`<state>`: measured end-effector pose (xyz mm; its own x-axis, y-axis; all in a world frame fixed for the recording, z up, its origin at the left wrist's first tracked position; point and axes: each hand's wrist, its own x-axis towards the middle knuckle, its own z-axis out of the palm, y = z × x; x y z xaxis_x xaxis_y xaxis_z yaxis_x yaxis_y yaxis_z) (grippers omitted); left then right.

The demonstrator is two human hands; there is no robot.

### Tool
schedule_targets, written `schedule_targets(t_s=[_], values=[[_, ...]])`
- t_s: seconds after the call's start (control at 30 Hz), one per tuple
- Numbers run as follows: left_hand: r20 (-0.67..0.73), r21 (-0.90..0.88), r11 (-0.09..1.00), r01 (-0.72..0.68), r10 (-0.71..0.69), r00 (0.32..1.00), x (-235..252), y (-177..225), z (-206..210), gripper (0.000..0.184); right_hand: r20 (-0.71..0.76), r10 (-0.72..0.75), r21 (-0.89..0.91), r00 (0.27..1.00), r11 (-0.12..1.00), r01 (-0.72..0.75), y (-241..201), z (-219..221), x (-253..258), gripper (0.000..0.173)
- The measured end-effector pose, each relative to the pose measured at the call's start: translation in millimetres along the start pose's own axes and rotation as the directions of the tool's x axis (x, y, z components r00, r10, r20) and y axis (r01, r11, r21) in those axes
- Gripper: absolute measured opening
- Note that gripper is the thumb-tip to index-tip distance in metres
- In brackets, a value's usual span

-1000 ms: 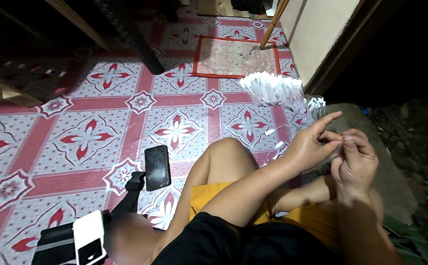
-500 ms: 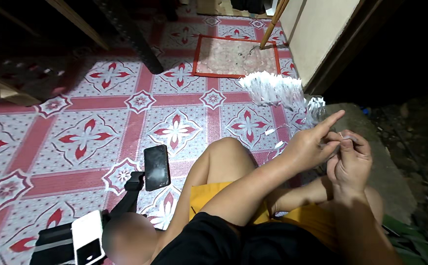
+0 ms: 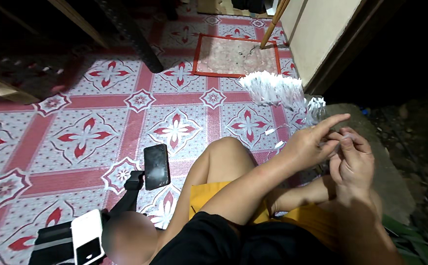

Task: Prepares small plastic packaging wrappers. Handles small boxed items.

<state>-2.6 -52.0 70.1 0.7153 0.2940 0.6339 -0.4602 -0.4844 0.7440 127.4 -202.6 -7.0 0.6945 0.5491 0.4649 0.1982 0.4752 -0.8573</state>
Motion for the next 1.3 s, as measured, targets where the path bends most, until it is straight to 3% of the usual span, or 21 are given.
schedule_targets(t_s=[0.1, 0.2, 0.57, 0.8, 1.3], values=[[-0.035, -0.065, 0.998, 0.007, -0.009, 0.999, -0.6, -1.0, 2.7, 0.05, -0.002, -0.052, -0.069, 0.999, 0.996, 0.052, -7.9, 3.7, 3.6, 0.015], [0.015, -0.035, 0.997, 0.068, -0.067, 0.998, -0.3, -4.3, 4.7, 0.057, 0.033, -0.086, -0.119, 0.996, 0.989, 0.09, -8.2, -1.9, 3.6, 0.014], [0.196, -0.045, 0.991, 0.124, -0.113, 0.974, -6.9, -32.1, 13.9, 0.035, 0.017, -0.105, 0.003, 0.994, 0.994, 0.105, -31.9, -8.1, 8.2, 0.014], [0.4, 0.02, 0.976, 0.215, -0.205, 0.893, -2.6, -31.1, -0.1, 0.025, -0.01, -0.075, 0.109, 0.997, 0.991, 0.075, -43.8, -12.4, 7.6, 0.016], [0.432, 0.069, 0.969, 0.238, -0.244, 0.868, -3.4, -32.9, -5.7, 0.024, 0.023, 0.042, 0.269, 0.999, 0.962, -0.047, -22.6, -47.1, 10.0, 0.021]])
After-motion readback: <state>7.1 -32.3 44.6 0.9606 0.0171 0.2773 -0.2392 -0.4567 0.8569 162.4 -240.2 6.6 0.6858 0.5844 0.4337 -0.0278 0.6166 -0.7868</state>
